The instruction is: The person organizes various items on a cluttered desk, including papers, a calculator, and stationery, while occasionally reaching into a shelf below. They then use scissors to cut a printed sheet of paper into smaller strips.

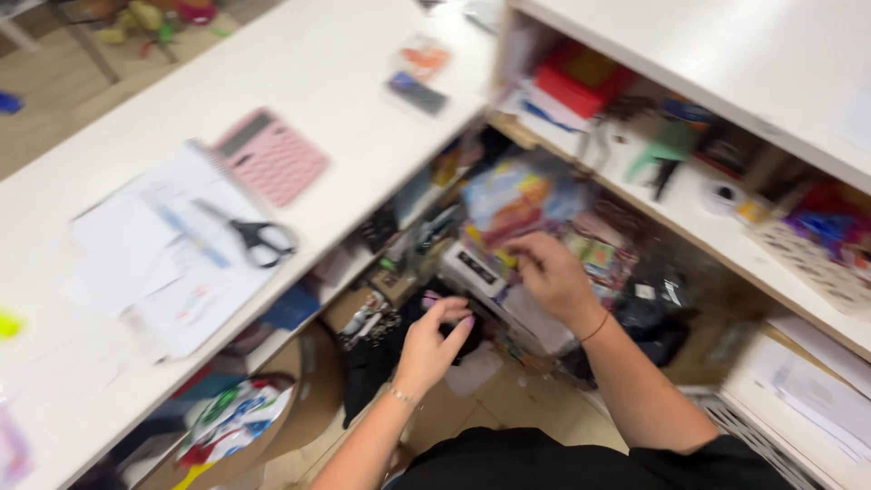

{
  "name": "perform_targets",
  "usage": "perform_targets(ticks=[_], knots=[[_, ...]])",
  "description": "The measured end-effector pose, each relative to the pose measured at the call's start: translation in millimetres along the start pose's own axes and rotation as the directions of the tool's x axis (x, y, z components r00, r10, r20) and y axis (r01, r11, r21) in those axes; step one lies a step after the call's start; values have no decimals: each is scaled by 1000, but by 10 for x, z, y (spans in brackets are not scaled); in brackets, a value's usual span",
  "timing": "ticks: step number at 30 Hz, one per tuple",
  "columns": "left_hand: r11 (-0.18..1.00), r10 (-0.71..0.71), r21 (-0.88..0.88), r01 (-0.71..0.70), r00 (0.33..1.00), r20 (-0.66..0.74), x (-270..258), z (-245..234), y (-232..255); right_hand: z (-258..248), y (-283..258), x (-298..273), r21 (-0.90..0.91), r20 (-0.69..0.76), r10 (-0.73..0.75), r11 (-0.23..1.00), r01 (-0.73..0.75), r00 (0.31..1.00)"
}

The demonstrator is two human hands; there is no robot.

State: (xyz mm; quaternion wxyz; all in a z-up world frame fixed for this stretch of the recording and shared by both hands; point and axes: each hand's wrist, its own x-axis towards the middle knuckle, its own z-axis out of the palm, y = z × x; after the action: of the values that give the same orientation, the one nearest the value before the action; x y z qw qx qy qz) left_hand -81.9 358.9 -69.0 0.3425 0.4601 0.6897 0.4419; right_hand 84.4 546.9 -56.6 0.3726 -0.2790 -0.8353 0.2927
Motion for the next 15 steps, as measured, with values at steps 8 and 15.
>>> perform_targets(ticks=[8, 15], knots=[[981, -176, -128, 148, 954, -244, -984, -1676, -824, 1709, -1569, 368, 256, 362, -317, 938, 234, 877], [978, -174, -174, 116, 914, -366, -1820, -2677, -1003, 3008, -2314, 389, 254, 452, -461, 887, 386, 763]])
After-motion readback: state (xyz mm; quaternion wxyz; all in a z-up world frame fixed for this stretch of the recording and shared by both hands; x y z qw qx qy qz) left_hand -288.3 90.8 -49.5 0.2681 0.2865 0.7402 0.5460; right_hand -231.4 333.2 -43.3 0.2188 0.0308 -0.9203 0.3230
